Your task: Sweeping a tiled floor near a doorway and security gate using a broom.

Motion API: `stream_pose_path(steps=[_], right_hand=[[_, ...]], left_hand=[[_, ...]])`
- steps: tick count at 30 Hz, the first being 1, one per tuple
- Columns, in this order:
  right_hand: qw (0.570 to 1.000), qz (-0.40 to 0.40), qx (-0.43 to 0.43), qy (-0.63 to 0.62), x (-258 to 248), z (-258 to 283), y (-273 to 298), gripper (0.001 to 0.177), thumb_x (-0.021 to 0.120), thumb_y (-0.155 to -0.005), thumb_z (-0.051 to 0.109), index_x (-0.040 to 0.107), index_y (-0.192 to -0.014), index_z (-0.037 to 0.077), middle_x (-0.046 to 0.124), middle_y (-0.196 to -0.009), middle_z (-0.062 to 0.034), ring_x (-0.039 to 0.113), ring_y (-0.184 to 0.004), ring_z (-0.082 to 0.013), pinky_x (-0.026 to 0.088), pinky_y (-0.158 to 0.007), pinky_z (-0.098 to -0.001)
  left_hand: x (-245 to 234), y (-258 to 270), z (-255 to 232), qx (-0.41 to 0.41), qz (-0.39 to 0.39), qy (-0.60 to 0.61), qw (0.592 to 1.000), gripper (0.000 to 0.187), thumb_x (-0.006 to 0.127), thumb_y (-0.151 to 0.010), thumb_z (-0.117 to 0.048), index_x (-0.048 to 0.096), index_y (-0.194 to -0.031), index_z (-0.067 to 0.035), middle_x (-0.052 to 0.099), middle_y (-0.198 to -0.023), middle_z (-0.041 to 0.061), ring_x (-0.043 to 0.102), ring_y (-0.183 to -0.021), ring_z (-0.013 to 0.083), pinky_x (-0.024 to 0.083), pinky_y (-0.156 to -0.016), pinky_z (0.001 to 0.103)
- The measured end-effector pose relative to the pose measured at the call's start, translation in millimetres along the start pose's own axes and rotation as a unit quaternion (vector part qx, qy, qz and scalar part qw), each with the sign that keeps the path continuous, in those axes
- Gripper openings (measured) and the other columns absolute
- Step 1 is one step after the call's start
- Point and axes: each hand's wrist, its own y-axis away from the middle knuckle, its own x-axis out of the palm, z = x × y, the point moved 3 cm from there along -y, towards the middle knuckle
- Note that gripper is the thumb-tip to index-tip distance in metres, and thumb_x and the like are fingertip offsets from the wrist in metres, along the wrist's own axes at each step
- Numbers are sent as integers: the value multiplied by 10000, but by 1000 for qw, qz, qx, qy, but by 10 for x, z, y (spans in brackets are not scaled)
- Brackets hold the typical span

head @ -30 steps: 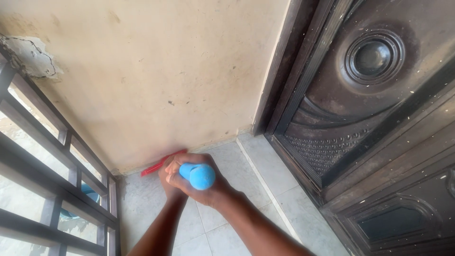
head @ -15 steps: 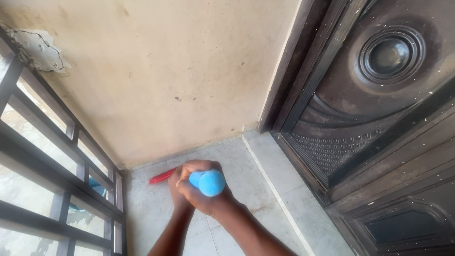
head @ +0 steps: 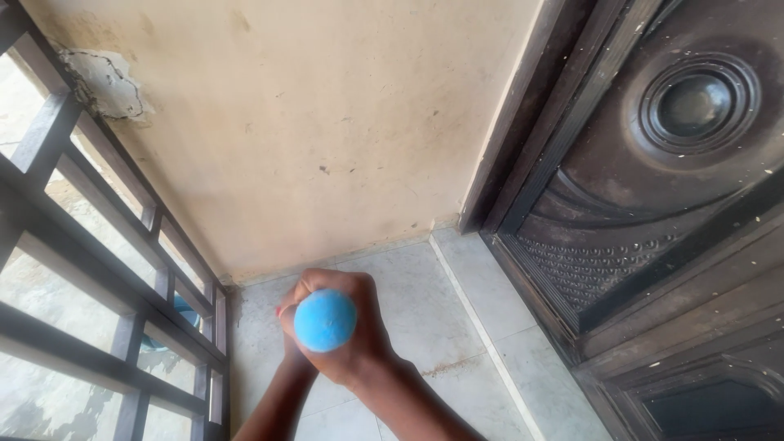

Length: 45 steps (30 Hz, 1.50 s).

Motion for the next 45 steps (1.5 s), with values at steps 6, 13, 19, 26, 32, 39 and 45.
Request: stream_pose_path(steps=[6,13,19,26,32,39,45], right_hand=[[987,10,-105,-118,319,-268,-188,188,663,-806,56,505,-705,50,657,-763,-66,676,-784,-149,564,-713,-319],[989,66,-64,-120,638,-582,-444,196,715,-856,102,561,-740,69,688,-807,-37,665,-787,-141,571,-744,-318],[997,50,-50,8,663,-640,-265,217,723,-831,109,557,-701,59,651,-701,-60,626,-662,-160,522,-626,-326],[996,33,-58,-62,577,-260,-229,179,660,-793,92,558,-657,34,690,-699,-97,655,-676,-156,534,-646,-317],[994,45,-48,-85,701,-81,-352,158,647,-785,98,579,-656,40,752,-769,-115,707,-720,-164,569,-667,-313],[989,57,-118,-67,1003,-336,-510,215,667,-812,80,523,-658,38,711,-714,-106,682,-673,-171,539,-631,-295],[991,55,-119,-20,1016,-438,-577,220,649,-774,77,492,-627,33,653,-657,-106,635,-626,-166,508,-590,-311]], left_hand=[[-215,-36,928,-28,-6,-5,1000,171,521,-962,-194,634,-935,-68,658,-895,62,636,-881,167,504,-788,303],[-453,131,1039,-68,-9,-9,998,180,547,-936,-197,655,-941,-54,690,-901,78,659,-872,180,515,-771,310],[-600,34,420,-87,-19,-3,996,193,569,-913,-200,673,-946,-42,717,-906,90,679,-863,191,524,-757,317],[-852,-1,-571,-113,-40,-5,993,213,594,-887,-204,694,-953,-28,749,-911,106,703,-854,204,535,-741,324],[-930,-140,-291,-64,8,-19,998,196,527,-987,-183,628,-851,-84,615,-824,8,612,-842,127,458,-757,270],[-1126,-323,-167,-95,-15,-44,994,180,560,-954,-182,653,-869,-54,666,-840,41,644,-837,146,483,-740,287],[-1156,-383,-152,-133,-21,-71,988,185,601,-914,-182,683,-890,-17,727,-859,81,683,-832,169,514,-721,308]])
